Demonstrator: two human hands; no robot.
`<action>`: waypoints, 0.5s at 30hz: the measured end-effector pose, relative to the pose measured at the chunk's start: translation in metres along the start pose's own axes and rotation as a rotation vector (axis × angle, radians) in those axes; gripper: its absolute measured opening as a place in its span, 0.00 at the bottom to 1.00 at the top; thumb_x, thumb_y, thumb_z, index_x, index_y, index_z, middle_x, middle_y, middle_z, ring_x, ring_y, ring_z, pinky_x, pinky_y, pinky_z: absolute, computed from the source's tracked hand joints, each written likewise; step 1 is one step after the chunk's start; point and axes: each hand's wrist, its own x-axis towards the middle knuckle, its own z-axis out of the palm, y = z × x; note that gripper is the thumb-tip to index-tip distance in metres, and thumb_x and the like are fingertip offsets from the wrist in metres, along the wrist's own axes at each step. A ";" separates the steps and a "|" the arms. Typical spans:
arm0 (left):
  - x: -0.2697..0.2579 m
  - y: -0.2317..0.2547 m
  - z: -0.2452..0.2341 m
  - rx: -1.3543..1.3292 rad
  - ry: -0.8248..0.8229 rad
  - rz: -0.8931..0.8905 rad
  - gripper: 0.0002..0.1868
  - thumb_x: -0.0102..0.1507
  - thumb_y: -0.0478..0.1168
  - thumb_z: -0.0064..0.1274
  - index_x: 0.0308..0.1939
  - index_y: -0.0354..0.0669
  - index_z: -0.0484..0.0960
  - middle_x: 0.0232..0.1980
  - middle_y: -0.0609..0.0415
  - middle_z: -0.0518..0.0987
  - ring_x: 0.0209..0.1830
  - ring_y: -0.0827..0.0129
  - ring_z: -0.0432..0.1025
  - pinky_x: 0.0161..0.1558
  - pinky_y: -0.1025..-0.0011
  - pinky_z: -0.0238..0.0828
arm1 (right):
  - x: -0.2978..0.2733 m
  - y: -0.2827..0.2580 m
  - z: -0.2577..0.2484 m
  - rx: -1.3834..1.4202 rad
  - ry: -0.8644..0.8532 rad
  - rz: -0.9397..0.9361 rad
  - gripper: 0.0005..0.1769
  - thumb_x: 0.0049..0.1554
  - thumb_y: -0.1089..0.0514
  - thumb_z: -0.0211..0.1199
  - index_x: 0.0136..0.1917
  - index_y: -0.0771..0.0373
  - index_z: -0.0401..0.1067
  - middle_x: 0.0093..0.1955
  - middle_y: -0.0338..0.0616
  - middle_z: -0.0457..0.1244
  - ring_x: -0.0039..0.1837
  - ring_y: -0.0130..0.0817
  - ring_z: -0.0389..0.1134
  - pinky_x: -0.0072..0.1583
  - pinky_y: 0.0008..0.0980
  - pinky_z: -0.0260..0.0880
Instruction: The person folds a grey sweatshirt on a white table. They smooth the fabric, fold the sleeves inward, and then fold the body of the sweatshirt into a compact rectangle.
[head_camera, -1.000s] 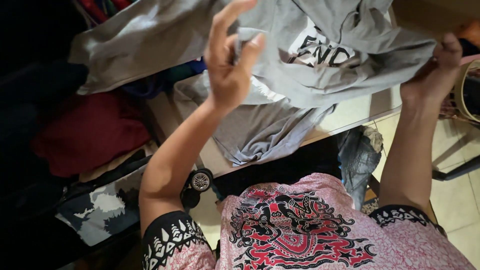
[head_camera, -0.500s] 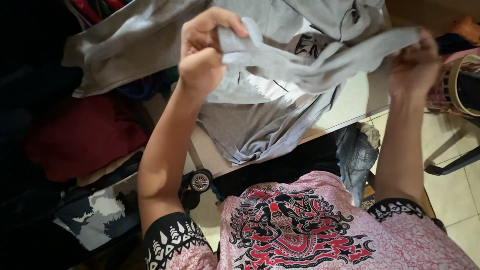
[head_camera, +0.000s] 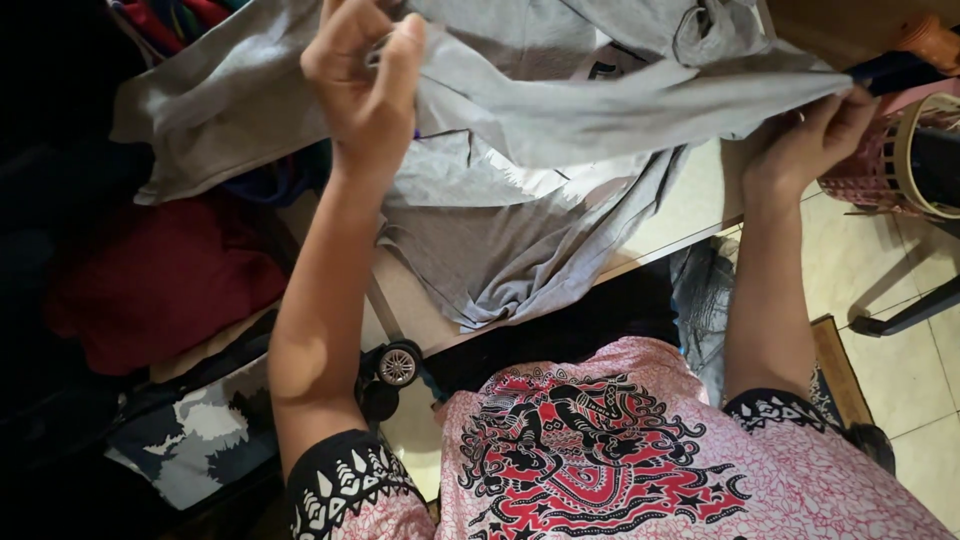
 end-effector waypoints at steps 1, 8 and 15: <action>0.000 -0.003 -0.002 -0.030 -0.002 -0.008 0.13 0.71 0.29 0.55 0.31 0.34 0.74 0.37 0.60 0.74 0.31 0.82 0.62 0.37 0.77 0.57 | 0.002 0.003 -0.002 0.067 -0.002 -0.006 0.01 0.75 0.66 0.51 0.58 0.64 0.63 0.57 0.46 0.64 0.62 0.36 0.66 0.65 0.38 0.71; 0.003 0.009 -0.007 -0.189 0.002 -0.154 0.15 0.73 0.36 0.49 0.39 0.29 0.87 0.41 0.49 0.86 0.39 0.74 0.76 0.45 0.75 0.69 | 0.005 0.016 -0.013 -0.232 0.034 -0.145 0.00 0.75 0.66 0.51 0.58 0.64 0.62 0.57 0.42 0.60 0.61 0.33 0.62 0.66 0.32 0.65; -0.003 0.009 -0.006 -0.565 -0.108 -0.291 0.19 0.77 0.41 0.51 0.39 0.30 0.87 0.38 0.47 0.84 0.29 0.77 0.72 0.33 0.76 0.64 | 0.001 -0.002 0.010 -0.188 -0.015 -0.091 0.04 0.75 0.66 0.50 0.61 0.66 0.66 0.57 0.43 0.64 0.61 0.33 0.65 0.67 0.35 0.67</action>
